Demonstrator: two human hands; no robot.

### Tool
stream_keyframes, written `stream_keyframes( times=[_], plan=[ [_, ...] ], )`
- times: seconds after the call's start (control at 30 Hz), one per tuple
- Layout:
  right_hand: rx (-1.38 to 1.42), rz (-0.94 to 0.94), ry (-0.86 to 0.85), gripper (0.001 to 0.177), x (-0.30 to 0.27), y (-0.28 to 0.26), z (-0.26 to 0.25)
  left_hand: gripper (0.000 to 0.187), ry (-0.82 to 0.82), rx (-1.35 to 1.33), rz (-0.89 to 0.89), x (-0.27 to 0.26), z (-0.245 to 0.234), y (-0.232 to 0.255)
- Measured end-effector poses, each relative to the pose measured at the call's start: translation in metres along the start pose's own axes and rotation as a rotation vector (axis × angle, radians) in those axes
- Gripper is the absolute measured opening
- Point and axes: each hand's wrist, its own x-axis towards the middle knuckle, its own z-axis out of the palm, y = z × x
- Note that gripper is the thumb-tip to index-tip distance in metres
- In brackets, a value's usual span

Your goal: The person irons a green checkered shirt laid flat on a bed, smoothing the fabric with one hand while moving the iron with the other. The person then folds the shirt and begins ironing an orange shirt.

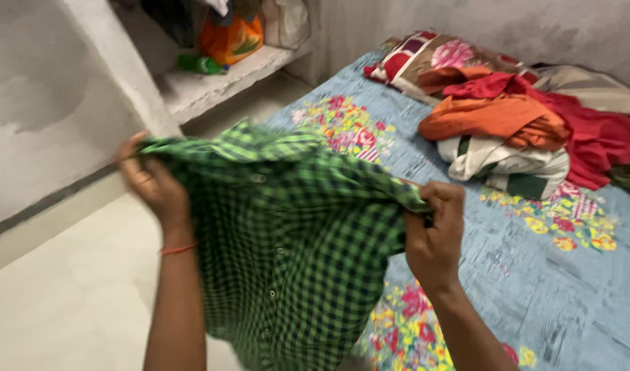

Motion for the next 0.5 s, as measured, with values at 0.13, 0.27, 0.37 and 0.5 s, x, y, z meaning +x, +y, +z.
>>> stream_keyframes(
  times=[0.13, 0.27, 0.37, 0.5],
  plan=[
    [-0.101, 0.191, 0.196, 0.033, 0.005, 0.078, -0.044, 0.036, -0.188, 0.016, -0.034, -0.036, 0.15, -0.021],
    [-0.499, 0.478, 0.103, 0.045, -0.018, 0.158, -0.087, 0.044, -0.608, 0.277, -0.289, -0.106, 0.236, -0.046],
    [-0.598, 0.683, -0.075, 0.054, -0.039, 0.201, -0.11, 0.063, -0.938, 0.556, -0.457, -0.161, 0.258, -0.07],
    [-0.559, 0.48, -0.204, 0.057, -0.051, 0.225, -0.128, 0.055, -0.869, 0.664, -0.209, -0.195, 0.257, -0.101]
  ],
)
